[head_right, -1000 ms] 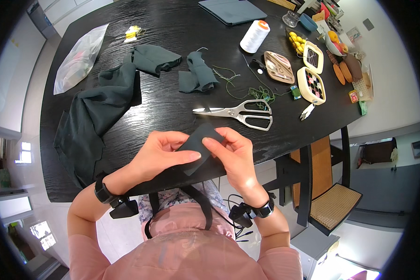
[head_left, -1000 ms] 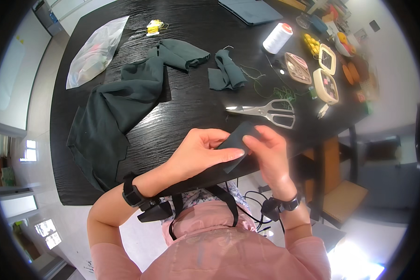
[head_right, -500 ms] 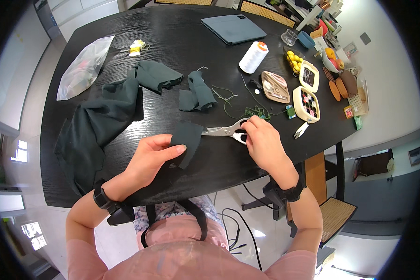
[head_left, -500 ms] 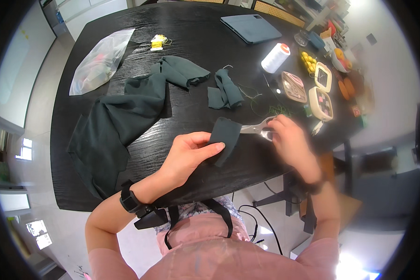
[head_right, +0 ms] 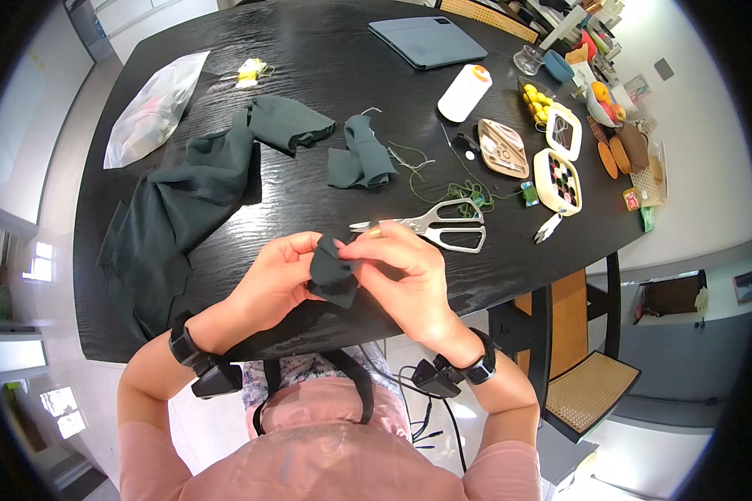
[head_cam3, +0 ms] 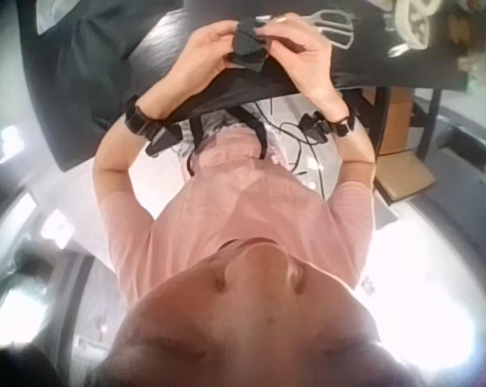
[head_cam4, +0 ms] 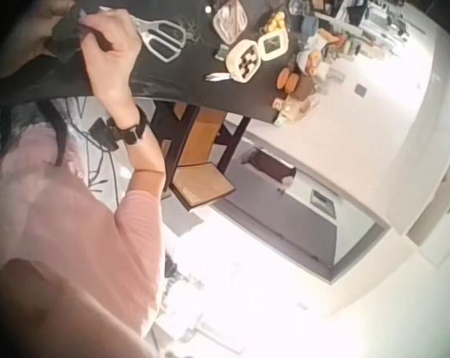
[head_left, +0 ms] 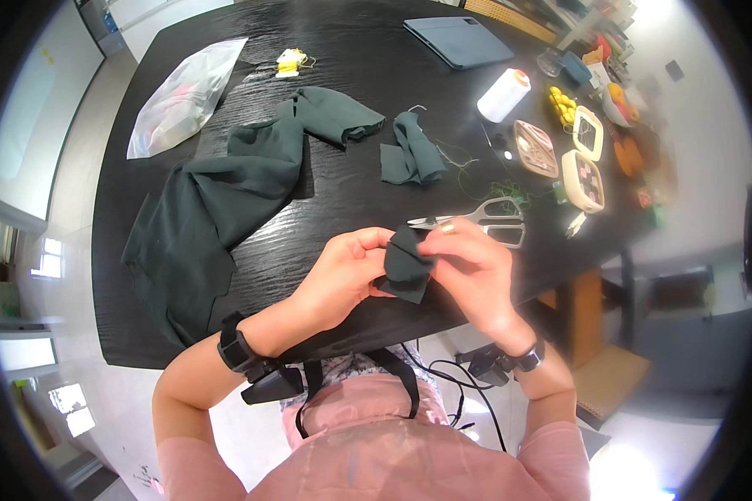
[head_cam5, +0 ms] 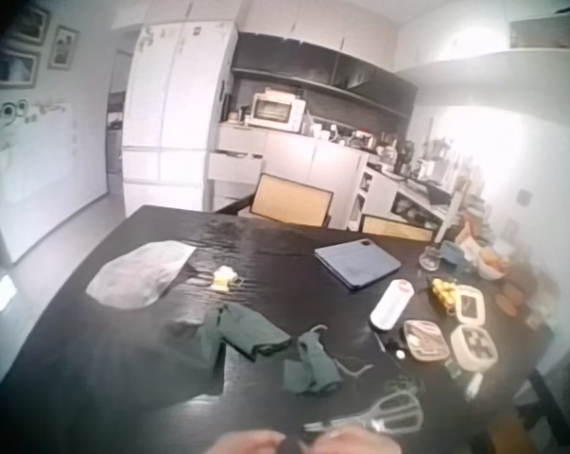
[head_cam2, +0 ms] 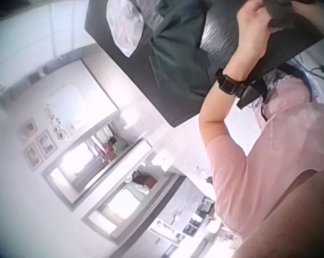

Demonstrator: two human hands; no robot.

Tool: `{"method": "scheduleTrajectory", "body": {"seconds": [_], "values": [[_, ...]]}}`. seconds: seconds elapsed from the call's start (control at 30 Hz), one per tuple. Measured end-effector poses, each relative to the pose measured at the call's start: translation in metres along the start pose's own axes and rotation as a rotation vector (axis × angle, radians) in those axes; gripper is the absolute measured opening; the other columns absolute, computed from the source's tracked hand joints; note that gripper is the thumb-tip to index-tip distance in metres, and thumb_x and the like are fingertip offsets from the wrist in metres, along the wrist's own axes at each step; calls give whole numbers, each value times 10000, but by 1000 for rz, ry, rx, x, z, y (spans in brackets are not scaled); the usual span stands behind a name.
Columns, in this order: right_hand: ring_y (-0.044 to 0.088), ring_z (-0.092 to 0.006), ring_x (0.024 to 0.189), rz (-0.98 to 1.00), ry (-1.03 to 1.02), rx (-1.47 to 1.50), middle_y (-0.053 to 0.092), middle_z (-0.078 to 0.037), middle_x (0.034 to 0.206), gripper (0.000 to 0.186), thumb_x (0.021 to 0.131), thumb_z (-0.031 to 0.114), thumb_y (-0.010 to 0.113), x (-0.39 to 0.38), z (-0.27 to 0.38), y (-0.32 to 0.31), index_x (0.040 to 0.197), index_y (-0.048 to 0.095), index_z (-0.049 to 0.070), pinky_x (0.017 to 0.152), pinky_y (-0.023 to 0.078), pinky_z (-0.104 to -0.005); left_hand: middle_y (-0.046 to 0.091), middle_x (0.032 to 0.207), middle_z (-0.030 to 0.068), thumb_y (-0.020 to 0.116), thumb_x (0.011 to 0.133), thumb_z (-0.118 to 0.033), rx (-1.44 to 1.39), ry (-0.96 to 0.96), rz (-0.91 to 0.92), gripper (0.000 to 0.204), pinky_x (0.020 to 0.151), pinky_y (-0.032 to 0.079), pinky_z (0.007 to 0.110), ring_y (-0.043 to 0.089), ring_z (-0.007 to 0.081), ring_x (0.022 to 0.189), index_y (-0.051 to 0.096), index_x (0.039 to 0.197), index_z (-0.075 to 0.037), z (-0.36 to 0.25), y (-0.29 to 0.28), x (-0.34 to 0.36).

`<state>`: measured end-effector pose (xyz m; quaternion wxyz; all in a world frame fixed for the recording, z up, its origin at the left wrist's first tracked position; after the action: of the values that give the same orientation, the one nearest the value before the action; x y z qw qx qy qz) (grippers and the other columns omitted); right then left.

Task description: The person uses shears to cut a strip from a piece of dark green fabric and then cuts several smaller rectangular segments from that strip, leaving them on the table.

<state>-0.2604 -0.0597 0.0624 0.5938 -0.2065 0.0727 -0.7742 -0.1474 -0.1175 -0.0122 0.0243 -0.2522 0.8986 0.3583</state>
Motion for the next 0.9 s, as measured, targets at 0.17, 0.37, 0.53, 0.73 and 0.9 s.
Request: {"method": "scheduleTrajectory", "body": {"seconds": [0.17,0.37,0.53,0.73,0.9], "values": [[575,-156,847,105,-84,-96,568,-41,907,353,701,-162,600,-4,7,3,944,721,63,708,473,-261,661,1016,105,526,953,-111,-79,-130,-8,218,812,580,336,670,159,903,586,1099,40,12,-6,-1],[583,-166,829,103,-158,-299,561,-49,912,384,696,-165,591,-9,15,6,964,716,80,708,483,-276,660,1006,100,494,978,-143,-82,-99,-14,239,805,582,323,674,163,888,593,1101,36,11,-3,-1],[589,-163,841,95,-149,-233,573,-63,916,340,724,-147,598,-13,5,1,975,705,56,689,485,-275,665,1007,94,474,1005,-203,-46,-102,-3,284,811,576,319,671,155,892,592,1122,27,15,-4,1],[596,-61,698,-138,368,348,635,-24,842,125,873,-10,639,-20,-39,-3,996,619,-27,612,493,-196,684,969,100,629,914,-114,54,-52,-5,230,747,559,274,671,141,848,614,1100,20,3,9,-2],[611,-56,698,-111,418,410,645,-32,848,145,879,8,644,-25,-35,8,1010,595,-28,622,507,-190,696,897,74,692,861,-106,162,-28,3,228,682,521,227,658,109,790,646,1045,19,4,4,-2]]}}
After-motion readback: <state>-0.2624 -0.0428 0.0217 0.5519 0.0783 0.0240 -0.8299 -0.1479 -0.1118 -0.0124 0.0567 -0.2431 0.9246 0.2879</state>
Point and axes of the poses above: each hand's wrist, its own x-axis towards the middle knuckle, its own y-axis out of the palm, z = x × y, the point moved 8 cm from there along x, towards the middle knuckle
